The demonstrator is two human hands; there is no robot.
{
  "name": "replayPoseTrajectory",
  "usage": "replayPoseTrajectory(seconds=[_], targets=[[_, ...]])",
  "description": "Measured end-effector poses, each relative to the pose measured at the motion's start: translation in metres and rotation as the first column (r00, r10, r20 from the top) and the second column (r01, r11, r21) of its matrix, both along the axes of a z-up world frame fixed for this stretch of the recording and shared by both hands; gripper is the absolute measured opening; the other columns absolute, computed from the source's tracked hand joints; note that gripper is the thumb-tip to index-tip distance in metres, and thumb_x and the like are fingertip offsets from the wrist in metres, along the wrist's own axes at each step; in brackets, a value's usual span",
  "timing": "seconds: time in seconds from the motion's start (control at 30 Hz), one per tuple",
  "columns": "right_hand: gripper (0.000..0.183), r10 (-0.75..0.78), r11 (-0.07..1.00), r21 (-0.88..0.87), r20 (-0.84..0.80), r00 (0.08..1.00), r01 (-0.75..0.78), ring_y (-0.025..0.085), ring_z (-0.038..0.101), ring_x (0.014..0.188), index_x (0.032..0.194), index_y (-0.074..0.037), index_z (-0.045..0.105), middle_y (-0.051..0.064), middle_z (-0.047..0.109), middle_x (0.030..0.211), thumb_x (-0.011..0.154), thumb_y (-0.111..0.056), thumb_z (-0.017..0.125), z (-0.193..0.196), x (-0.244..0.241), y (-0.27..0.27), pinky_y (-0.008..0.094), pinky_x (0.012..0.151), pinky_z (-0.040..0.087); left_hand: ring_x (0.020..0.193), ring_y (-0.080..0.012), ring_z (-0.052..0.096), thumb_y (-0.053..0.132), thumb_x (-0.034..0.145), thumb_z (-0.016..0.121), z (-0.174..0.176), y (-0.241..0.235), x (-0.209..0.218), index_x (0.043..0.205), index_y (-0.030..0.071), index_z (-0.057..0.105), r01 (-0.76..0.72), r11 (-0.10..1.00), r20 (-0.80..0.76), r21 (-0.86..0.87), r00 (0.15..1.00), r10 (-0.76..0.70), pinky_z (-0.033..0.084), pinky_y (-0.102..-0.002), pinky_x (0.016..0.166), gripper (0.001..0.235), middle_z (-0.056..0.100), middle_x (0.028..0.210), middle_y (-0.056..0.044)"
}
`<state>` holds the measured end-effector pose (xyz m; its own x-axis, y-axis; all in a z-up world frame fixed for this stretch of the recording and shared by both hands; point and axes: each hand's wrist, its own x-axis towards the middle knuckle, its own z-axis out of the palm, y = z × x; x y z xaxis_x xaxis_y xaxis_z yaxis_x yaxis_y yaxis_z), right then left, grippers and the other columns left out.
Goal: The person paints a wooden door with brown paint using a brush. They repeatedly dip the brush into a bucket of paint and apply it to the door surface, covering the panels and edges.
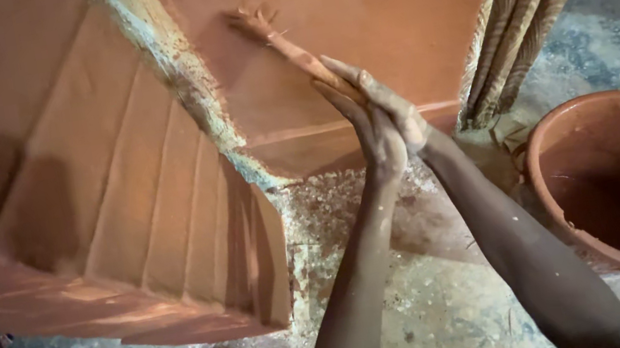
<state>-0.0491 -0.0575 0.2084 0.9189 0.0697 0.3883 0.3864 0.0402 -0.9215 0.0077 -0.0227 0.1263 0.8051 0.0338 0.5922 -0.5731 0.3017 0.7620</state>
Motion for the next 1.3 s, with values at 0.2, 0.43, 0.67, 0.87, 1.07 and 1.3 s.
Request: replayPoseTrajectory(seconds=[0.2,0.43,0.67,0.87,1.07,1.3], targets=[[0.079,0.350,-0.832,0.244,0.928,-0.128,-0.499,0.058,0.005,0.146,0.167,-0.010,-0.002,0.017,0.003,0.174,0.106,-0.047,0.031,-0.046,0.033,0.041,0.063,0.121,0.011,0.146,-0.0313,0.037,0.030,0.116,0.036,-0.010,0.013,0.000,0.171,0.020,0.005,0.377,0.904,0.100,0.203,0.910,-0.402,0.036,-0.041,0.121,0.063,0.025,0.167,-0.018],[0.068,-0.237,-0.596,-0.003,0.956,0.172,-0.803,0.032,0.014,0.160,0.172,-0.005,0.007,0.021,0.002,0.177,0.115,-0.033,0.032,-0.080,0.045,0.052,0.037,0.130,0.017,0.159,-0.0322,0.022,0.028,0.118,0.029,0.004,0.044,-0.002,0.170,0.018,0.004,0.524,0.769,0.081,0.365,0.806,-0.587,0.025,-0.042,0.131,0.058,0.015,0.174,-0.019],[0.072,-0.209,0.972,0.140,0.165,0.964,0.187,0.027,0.016,0.163,0.166,-0.004,0.021,0.018,0.020,0.175,0.108,-0.042,0.037,-0.029,-0.003,0.030,0.036,0.132,0.012,0.154,-0.0258,0.027,0.033,0.117,0.026,0.012,0.035,-0.016,0.165,0.015,0.010,0.323,0.946,0.042,0.003,0.945,-0.323,0.028,-0.039,0.128,0.054,0.021,0.167,-0.016],[0.075,-0.294,0.952,0.124,0.101,0.951,0.281,0.028,0.020,0.160,0.165,-0.002,0.018,0.019,0.020,0.172,0.106,-0.042,0.042,-0.019,-0.034,-0.007,0.039,0.131,0.015,0.136,-0.0323,0.040,0.028,0.120,0.030,0.001,-0.010,-0.041,0.157,0.002,0.019,0.250,0.964,-0.006,0.090,0.968,-0.251,0.038,-0.042,0.115,0.047,0.035,0.150,-0.024],[0.079,-0.574,0.808,0.226,0.094,0.814,0.544,0.030,0.023,0.158,0.164,0.000,0.015,0.020,0.020,0.170,0.105,-0.042,0.046,-0.035,-0.062,-0.032,0.041,0.131,0.018,0.118,-0.0388,0.054,0.023,0.122,0.033,-0.009,-0.034,-0.047,0.149,-0.010,0.028,0.551,0.819,0.151,0.158,0.807,-0.571,0.048,-0.045,0.102,0.043,0.049,0.132,-0.032],[0.082,-0.394,0.904,0.211,0.073,0.916,0.372,0.029,0.023,0.159,0.165,-0.002,0.018,0.017,0.024,0.171,0.101,-0.042,0.053,-0.037,-0.051,-0.020,0.040,0.130,0.015,0.116,-0.0349,0.067,0.019,0.097,0.058,0.014,0.002,-0.032,0.160,0.010,0.028,0.355,0.837,-0.283,0.416,0.926,-0.251,0.059,-0.040,0.093,0.070,0.060,0.137,-0.023]])
